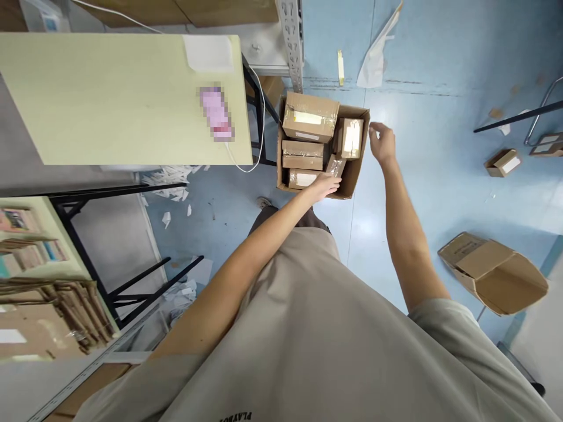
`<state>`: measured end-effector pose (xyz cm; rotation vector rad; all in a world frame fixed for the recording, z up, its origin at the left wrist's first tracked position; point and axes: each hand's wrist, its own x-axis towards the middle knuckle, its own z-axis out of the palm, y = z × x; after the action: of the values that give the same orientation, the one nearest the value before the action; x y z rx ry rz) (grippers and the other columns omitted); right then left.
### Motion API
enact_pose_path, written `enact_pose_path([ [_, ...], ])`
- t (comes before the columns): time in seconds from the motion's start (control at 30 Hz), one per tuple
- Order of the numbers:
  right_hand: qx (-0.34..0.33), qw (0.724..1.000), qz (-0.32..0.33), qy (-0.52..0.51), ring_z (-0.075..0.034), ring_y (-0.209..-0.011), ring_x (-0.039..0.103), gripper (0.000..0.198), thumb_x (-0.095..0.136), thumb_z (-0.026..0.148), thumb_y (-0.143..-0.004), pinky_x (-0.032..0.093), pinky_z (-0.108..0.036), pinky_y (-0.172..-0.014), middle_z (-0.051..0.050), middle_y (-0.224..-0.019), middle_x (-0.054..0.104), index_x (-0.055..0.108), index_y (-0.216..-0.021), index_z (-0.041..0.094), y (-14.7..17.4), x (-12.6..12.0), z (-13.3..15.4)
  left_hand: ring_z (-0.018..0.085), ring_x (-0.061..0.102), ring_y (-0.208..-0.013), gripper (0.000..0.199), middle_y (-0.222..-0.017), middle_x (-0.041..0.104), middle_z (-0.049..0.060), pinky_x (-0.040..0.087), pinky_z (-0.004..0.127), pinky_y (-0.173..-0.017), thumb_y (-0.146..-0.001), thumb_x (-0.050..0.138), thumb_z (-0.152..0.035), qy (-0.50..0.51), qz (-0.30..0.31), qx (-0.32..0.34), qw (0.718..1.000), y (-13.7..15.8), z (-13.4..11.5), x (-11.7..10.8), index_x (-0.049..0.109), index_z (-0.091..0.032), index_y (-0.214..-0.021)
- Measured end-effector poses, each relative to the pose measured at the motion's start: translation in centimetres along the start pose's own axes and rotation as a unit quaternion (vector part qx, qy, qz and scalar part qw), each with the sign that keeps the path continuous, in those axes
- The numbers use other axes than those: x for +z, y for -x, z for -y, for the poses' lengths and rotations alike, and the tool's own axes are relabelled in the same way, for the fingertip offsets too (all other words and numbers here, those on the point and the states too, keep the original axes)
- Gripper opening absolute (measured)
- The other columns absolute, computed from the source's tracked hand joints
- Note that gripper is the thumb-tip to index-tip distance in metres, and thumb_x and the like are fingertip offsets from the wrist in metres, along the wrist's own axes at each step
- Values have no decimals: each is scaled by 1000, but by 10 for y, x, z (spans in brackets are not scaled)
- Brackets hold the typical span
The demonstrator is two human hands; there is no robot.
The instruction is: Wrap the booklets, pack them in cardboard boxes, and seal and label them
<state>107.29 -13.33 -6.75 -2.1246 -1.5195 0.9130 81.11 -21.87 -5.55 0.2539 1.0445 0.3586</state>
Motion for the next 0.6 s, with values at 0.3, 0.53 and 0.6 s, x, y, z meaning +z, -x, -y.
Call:
enact_pose_path([
  [0.3,37,992,-12,-120,-35,-115,83,72,57,84,-103,66,-54,-109,-21,-120,90,85,-111,18,120,57,32,24,86,-102,30,-107,88,11,62,46,-119,-81,97,-20,35,-114,-6,993,118,-1,-88,80,-22,-106],
  [0.53,-32,988,20,-151,-28,-95,78,76,60,98,-97,65,-46,-100,-11,-99,86,79,-83,26,189,105,160,18,82,-93,30,-91,81,4,63,34,-102,-86,88,-17,123,-165,93,974,198,-25,-142,84,-20,-116],
  [0.6,-67,985,37,-152,-28,-92,76,75,60,98,-99,65,-46,-98,-9,-94,84,79,-81,27,204,120,209,18,81,-93,32,-90,80,3,63,33,-101,-87,86,-18,140,-161,119,970,222,-31,-163,84,-20,-119],
])
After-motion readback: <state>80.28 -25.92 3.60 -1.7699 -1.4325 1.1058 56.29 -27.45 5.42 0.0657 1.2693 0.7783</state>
